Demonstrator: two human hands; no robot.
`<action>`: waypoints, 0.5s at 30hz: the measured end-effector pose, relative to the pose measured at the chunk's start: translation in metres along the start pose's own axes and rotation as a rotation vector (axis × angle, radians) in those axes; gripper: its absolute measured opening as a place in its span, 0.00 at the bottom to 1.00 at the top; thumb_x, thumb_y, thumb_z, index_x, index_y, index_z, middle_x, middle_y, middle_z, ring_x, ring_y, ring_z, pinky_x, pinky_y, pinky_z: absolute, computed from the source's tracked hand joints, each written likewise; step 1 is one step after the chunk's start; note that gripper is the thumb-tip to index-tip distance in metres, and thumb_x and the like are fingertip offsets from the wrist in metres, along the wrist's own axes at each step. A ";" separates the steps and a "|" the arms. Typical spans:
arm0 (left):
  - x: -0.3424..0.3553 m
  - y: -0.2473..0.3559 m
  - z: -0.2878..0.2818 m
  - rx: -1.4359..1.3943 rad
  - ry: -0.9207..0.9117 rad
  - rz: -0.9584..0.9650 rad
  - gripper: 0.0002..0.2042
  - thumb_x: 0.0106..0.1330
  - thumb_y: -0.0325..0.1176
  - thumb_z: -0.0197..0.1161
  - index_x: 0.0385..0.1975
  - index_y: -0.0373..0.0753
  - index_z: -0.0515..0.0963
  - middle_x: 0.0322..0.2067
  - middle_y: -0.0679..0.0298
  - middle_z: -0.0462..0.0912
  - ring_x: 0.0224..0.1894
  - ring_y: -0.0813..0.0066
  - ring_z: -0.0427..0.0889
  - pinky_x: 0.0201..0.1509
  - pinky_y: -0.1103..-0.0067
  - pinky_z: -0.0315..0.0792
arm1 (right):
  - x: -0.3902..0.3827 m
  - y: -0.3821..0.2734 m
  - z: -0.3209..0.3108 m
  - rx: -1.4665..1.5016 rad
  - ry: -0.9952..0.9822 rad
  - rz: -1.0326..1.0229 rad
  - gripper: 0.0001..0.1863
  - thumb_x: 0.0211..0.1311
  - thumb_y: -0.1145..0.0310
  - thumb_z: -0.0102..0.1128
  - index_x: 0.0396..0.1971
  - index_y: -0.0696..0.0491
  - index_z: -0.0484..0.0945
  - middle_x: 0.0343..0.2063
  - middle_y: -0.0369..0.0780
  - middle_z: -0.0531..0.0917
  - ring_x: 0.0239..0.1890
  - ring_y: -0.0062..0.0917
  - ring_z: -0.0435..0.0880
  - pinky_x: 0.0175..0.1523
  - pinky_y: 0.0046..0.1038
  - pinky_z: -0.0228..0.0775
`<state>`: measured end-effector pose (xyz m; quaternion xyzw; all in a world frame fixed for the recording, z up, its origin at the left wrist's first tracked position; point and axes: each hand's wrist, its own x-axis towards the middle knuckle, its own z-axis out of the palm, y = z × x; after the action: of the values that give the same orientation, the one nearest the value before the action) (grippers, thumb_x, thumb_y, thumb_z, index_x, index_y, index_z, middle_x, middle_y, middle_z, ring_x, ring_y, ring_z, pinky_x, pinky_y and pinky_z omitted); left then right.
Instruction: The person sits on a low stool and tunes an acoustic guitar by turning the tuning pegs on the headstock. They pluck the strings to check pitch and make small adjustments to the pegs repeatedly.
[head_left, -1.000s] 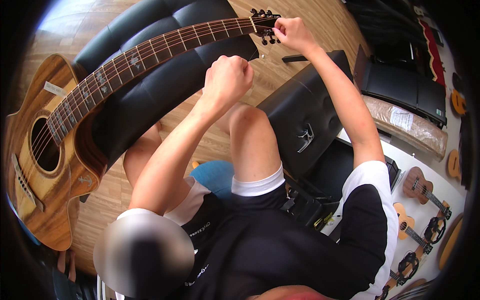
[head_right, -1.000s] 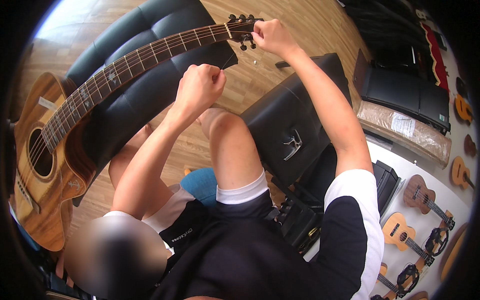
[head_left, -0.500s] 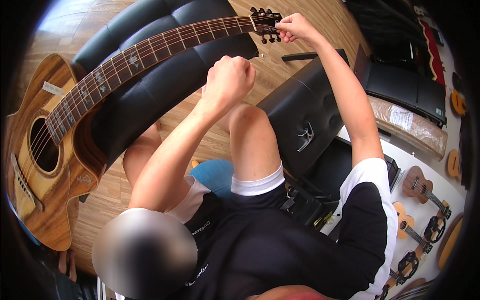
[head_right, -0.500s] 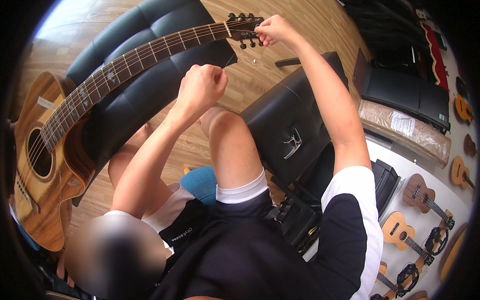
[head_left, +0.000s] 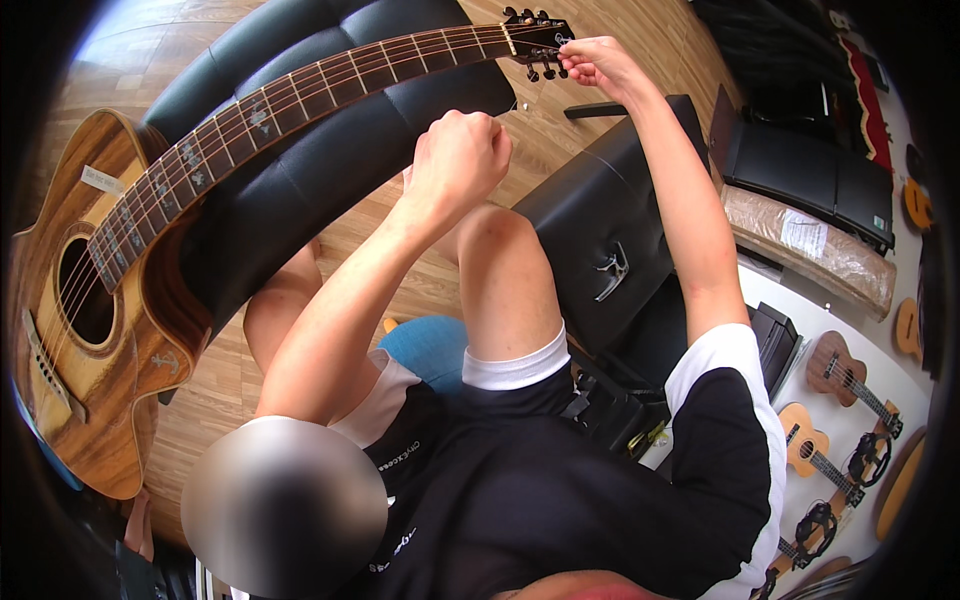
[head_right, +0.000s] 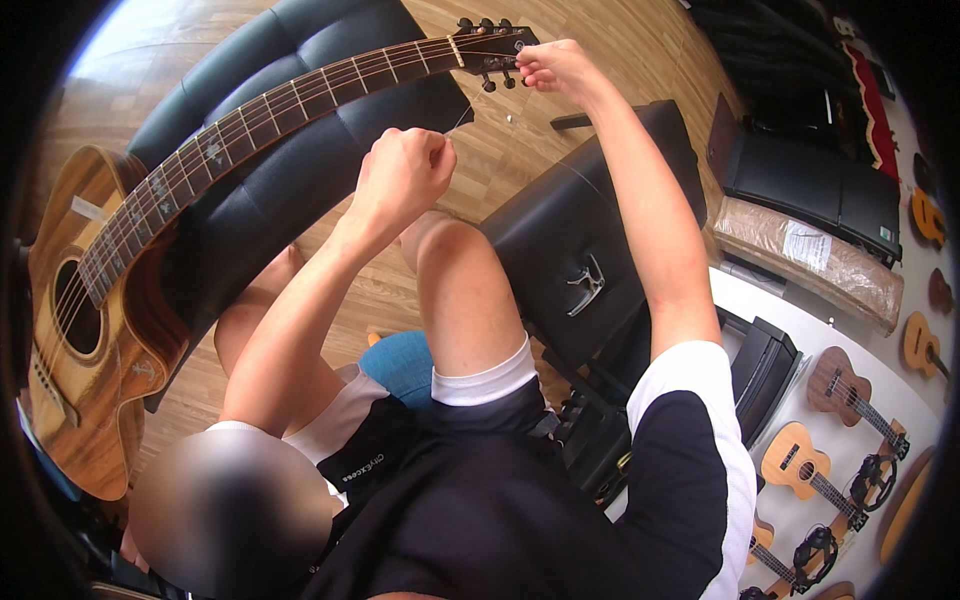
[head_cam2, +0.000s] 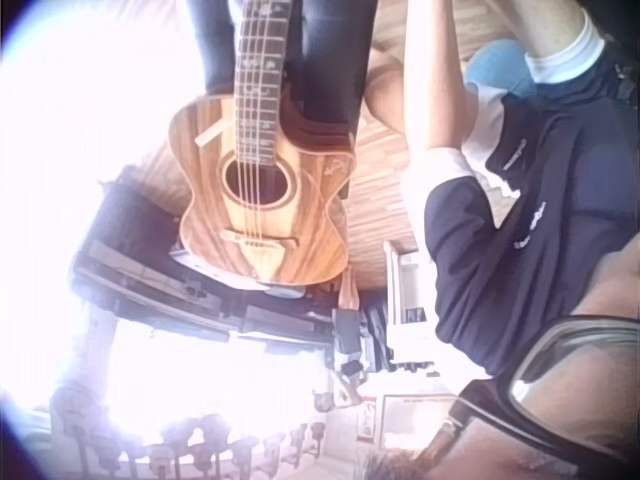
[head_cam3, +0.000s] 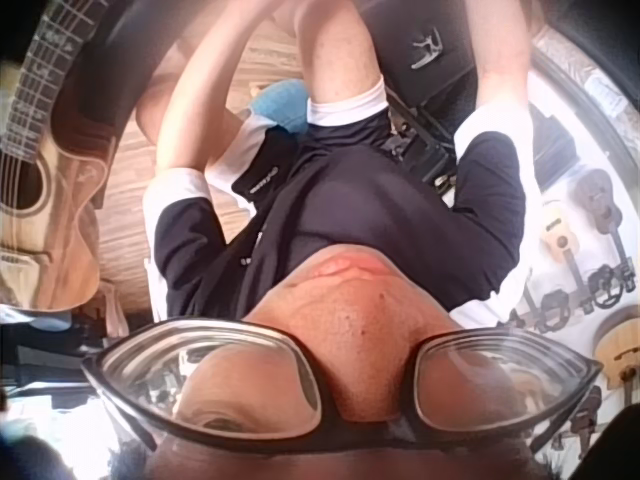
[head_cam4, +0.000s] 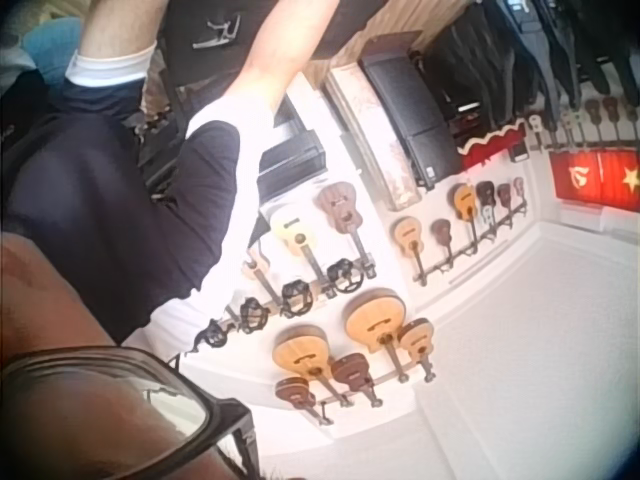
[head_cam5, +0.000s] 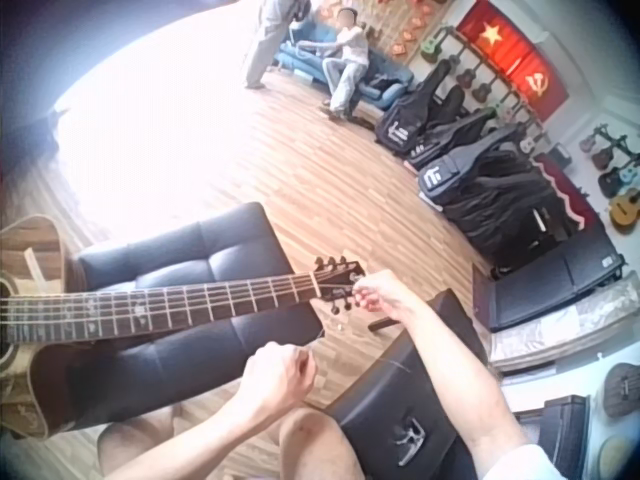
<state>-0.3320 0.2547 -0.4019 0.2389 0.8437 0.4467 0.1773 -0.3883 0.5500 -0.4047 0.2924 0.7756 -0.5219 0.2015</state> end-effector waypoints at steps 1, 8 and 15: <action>0.000 0.000 0.000 0.000 -0.002 -0.002 0.13 0.62 0.32 0.57 0.20 0.31 0.81 0.21 0.44 0.80 0.27 0.46 0.83 0.35 0.62 0.79 | -0.004 0.001 0.001 0.080 0.003 0.021 0.08 0.59 0.67 0.62 0.30 0.57 0.80 0.24 0.34 0.82 0.22 0.14 0.80 0.29 0.17 0.73; 0.000 0.002 0.006 0.019 0.001 0.003 0.13 0.62 0.33 0.56 0.21 0.31 0.82 0.21 0.44 0.80 0.27 0.46 0.83 0.35 0.62 0.79 | -0.001 0.033 0.004 0.816 -0.085 0.183 0.06 0.61 0.74 0.63 0.35 0.58 0.75 0.23 0.32 0.78 0.17 0.07 0.71 0.22 0.11 0.64; -0.001 -0.001 0.008 0.052 -0.005 -0.008 0.13 0.61 0.33 0.57 0.21 0.31 0.82 0.21 0.44 0.80 0.27 0.47 0.83 0.35 0.62 0.79 | -0.009 0.045 0.052 0.937 0.066 0.094 0.07 0.59 0.74 0.64 0.34 0.58 0.76 0.22 0.31 0.77 0.17 0.09 0.68 0.25 0.14 0.62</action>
<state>-0.3275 0.2586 -0.4072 0.2411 0.8557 0.4232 0.1750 -0.3519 0.5121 -0.4498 0.4033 0.4482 -0.7964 0.0463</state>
